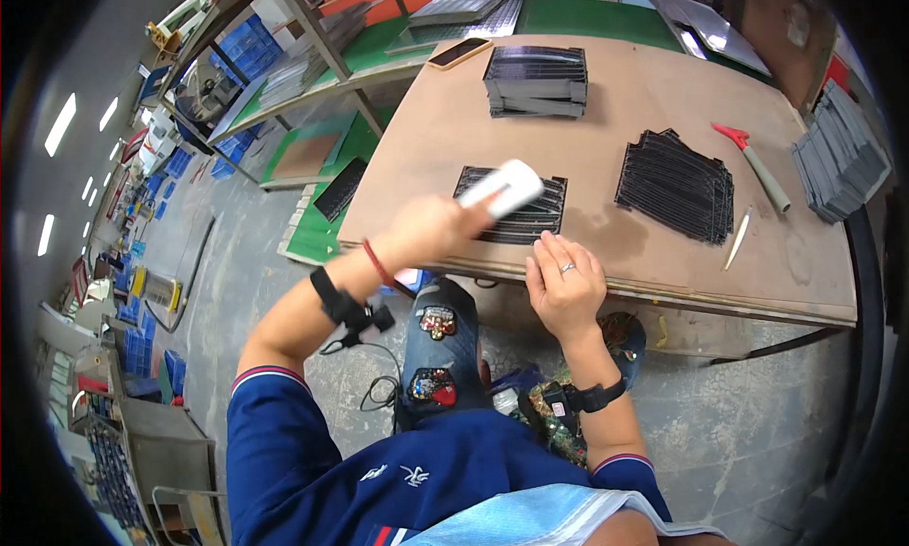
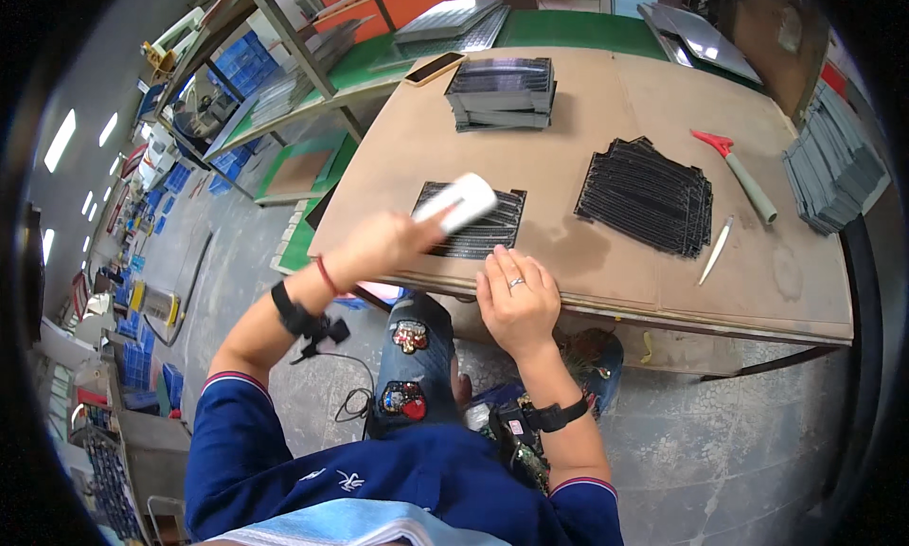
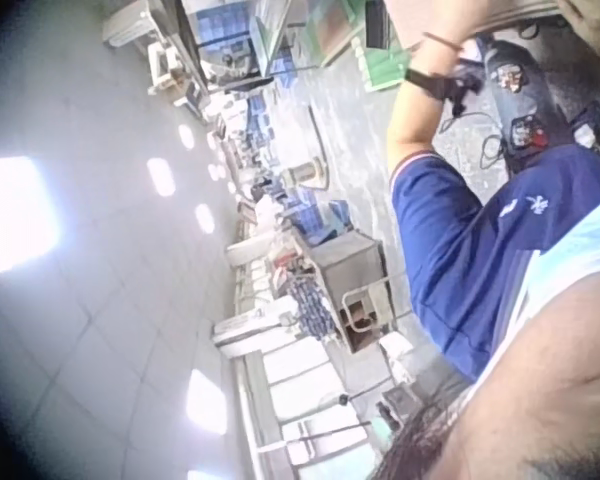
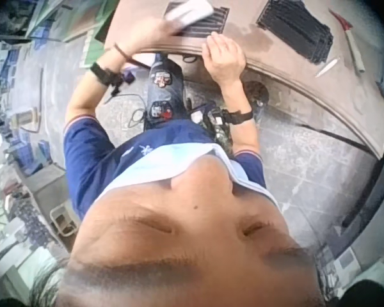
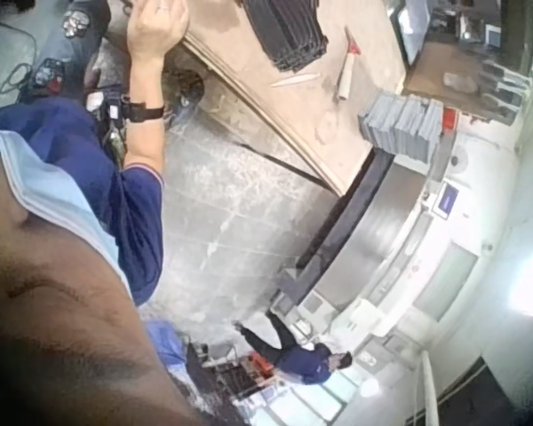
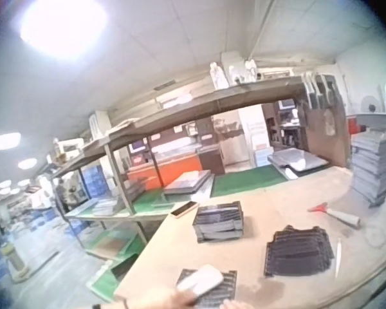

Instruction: The recorder brushes dust off metal heat sinks or grills and then uses a white marking pen to write on one of them.

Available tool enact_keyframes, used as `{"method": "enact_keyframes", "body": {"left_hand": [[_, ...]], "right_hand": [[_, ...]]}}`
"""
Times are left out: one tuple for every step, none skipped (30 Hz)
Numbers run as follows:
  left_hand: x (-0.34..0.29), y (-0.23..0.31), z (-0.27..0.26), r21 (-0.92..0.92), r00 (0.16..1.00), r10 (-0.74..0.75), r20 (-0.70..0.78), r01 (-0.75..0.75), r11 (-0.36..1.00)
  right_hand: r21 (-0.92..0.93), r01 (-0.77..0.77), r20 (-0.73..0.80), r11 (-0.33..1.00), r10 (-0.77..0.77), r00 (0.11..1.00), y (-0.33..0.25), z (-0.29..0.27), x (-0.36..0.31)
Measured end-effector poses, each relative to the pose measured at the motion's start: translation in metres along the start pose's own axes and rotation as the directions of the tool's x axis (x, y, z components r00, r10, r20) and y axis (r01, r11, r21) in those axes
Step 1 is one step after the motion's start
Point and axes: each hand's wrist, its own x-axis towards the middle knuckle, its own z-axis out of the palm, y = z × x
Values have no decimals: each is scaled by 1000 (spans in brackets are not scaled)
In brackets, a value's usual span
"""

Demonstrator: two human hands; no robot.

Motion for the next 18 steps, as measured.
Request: {"method": "enact_keyframes", "body": {"left_hand": [[-8, 21, -4, -85, 995, 87, -41, -90, 992], [-10, 16, -3, -13, 999, 41, 18, -40, 999], [-9, 8, 4, 49, 997, -4, 78, 0, 999], [-10, -29, 26, -81, 991, -124, -46, 120, 989], [-2, -32, 6, -130, 968, -244, -64, 234, 963], [-3, -53, 6, -97, 953, -289, -87, 281, 955], [-5, -64, 5, -67, 936, -335, -109, 330, 942], [-10, -68, 9, -127, 941, -324, -101, 311, 942], [-11, -72, 22, 186, 999, 8, 45, -16, 983], [-12, -39, 17, 41, 999, -17, 27, 16, 999], [-21, 5, 8, -110, 998, -53, 20, 55, 992], [-29, 23, 6, -232, 997, 16, -77, -34, 972], [-36, 31, 6, -341, 981, 71, -183, -131, 931], [-36, 10, 16, -109, 998, -67, -19, 65, 992], [-33, -10, 17, -252, 978, -122, -171, 77, 965], [-31, -31, 11, -145, 966, -206, -156, 184, 972], [-34, -46, 7, -38, 946, -288, -148, 285, 958], [-38, -54, 7, -36, 944, -295, -147, 293, 955]], "right_hand": [[5, 0, 5, 1000, 0, 1000, -1, -2, 0], [-4, 7, -12, 1000, -7, 1000, -2, -2, 2], [-20, 9, -18, 1000, -9, 1000, -2, -5, 1], [-8, 30, -32, 1000, -30, 999, -4, -4, 3], [-11, 29, -31, 1000, -29, 999, 0, -1, 2], [-1, 31, -29, 1000, -31, 999, -1, 2, 2], [9, 32, -23, 999, -32, 999, -1, 2, 1], [18, 39, -22, 999, -39, 999, -2, 1, 0], [14, 39, -20, 999, -39, 999, -4, 2, 1], [-4, 22, -12, 1000, -22, 1000, -2, 4, 0], [-8, 10, -1, 1000, -10, 1000, -1, 1, -3], [-16, 2, 1, 1000, -2, 1000, -2, -1, -2], [-25, -6, 5, 1000, 6, 1000, -3, -2, -2], [-28, 10, -24, 1000, -11, 1000, -3, -1, 0], [-17, 17, -14, 1000, -17, 1000, -4, -4, -1], [-24, 25, -15, 999, -25, 1000, -3, -3, 1], [-34, 31, -13, 999, -32, 999, -3, -1, 1], [-30, 34, -11, 999, -34, 999, -3, 1, 3]]}}
